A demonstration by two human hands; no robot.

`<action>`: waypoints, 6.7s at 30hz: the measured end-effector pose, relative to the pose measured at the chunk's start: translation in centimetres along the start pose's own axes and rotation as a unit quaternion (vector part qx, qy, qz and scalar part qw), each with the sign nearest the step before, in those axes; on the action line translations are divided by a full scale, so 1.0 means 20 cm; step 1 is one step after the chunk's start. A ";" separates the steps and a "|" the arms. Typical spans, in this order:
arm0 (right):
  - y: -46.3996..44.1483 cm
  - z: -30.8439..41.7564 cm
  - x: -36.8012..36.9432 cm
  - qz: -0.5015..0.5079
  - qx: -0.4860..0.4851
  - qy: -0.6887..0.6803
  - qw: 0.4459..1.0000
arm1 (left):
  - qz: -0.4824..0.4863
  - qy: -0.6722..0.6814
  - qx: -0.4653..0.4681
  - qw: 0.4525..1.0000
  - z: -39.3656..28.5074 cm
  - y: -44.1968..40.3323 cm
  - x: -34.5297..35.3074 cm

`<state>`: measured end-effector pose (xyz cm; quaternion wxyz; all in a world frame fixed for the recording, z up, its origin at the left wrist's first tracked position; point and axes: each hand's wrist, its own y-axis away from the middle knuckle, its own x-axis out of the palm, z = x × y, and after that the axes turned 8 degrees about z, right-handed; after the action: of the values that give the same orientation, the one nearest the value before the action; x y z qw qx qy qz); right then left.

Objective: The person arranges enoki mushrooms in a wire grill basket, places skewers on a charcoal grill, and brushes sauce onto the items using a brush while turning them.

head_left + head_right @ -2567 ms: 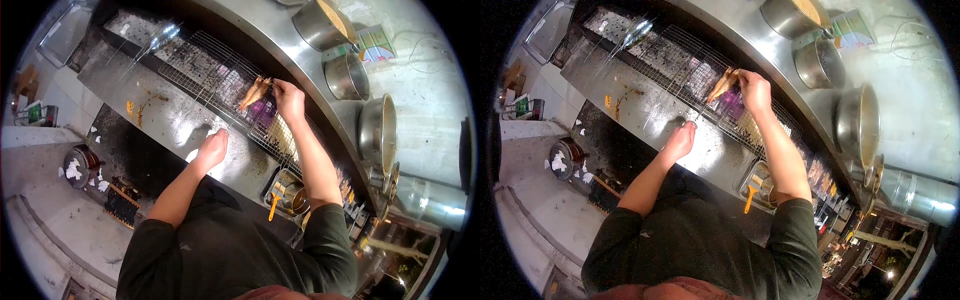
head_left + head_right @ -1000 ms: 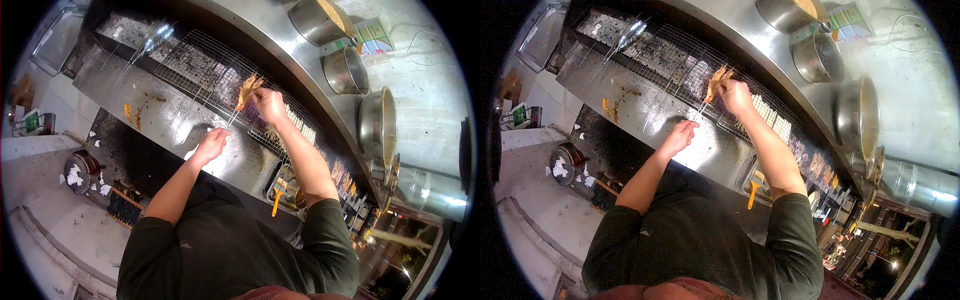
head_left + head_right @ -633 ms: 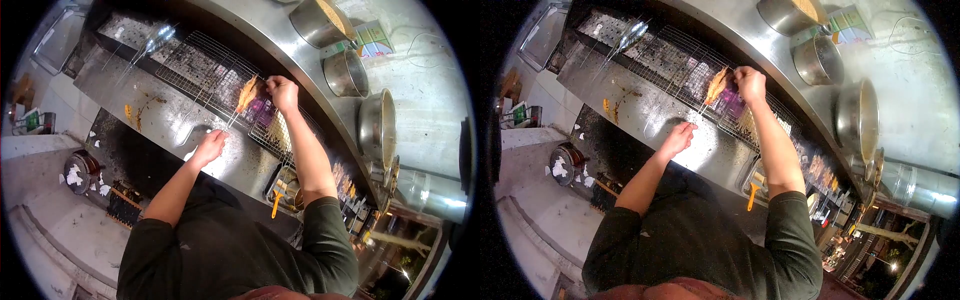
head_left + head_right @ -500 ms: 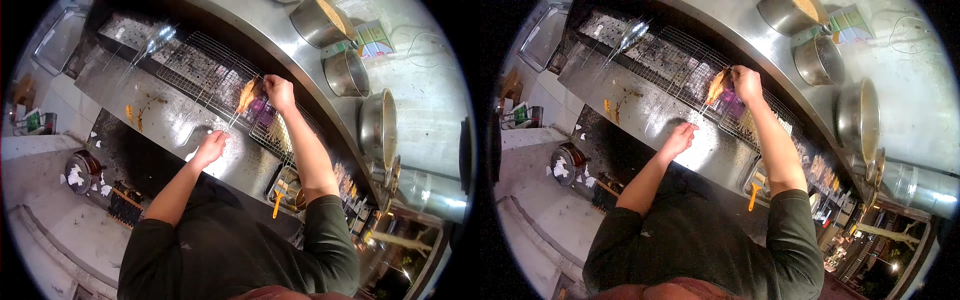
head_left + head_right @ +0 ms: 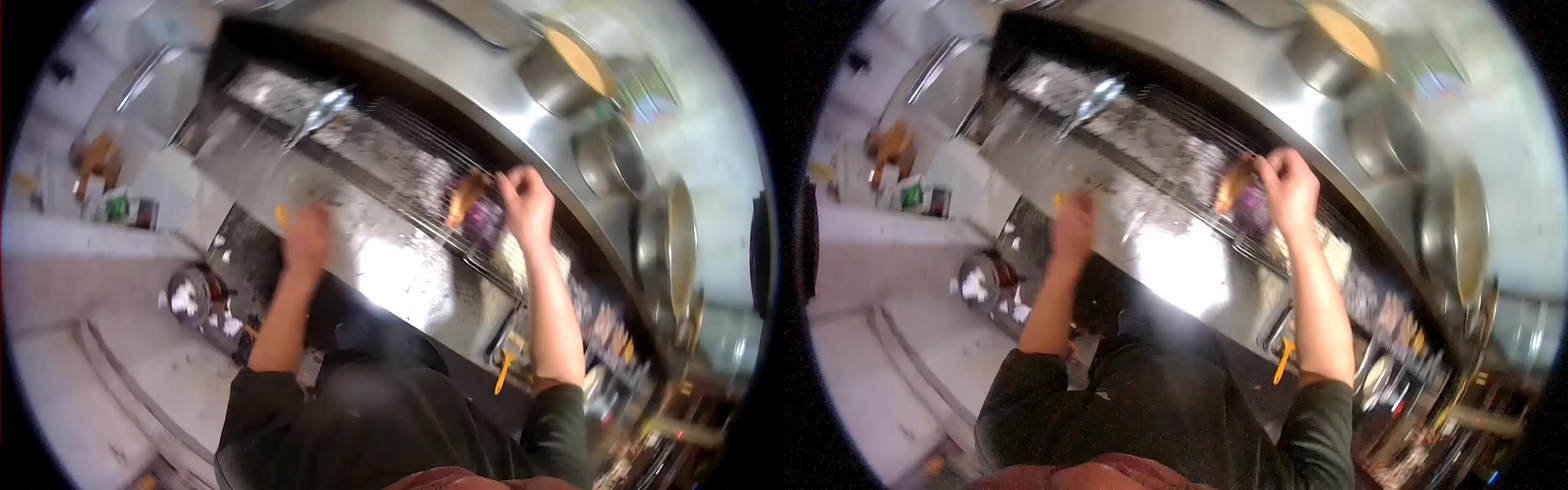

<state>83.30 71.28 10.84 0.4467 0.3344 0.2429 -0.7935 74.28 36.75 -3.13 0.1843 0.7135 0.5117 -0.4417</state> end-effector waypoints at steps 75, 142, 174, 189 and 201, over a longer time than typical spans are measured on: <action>2.40 -1.56 -0.77 0.081 0.286 0.159 0.941 | 0.479 0.595 -0.177 0.620 -1.83 1.46 0.84; 2.36 -1.33 -1.13 -0.182 0.217 -0.031 0.959 | 0.423 0.589 -0.201 0.659 -2.34 1.32 1.61; 1.30 -1.25 -1.41 0.106 0.188 0.261 0.941 | 0.437 0.622 -0.216 0.613 -2.35 1.32 1.63; 1.06 -1.25 -1.56 0.280 0.143 0.257 0.914 | 0.455 0.643 -0.233 0.570 -2.36 1.31 1.62; 1.13 -1.39 -1.42 0.173 0.173 0.347 0.905 | 0.449 0.648 -0.227 0.572 -2.32 1.33 1.70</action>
<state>122.43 94.95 11.80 0.3999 0.6972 0.1797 -0.5672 121.40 78.45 -10.88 0.1341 0.8824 0.1918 0.4082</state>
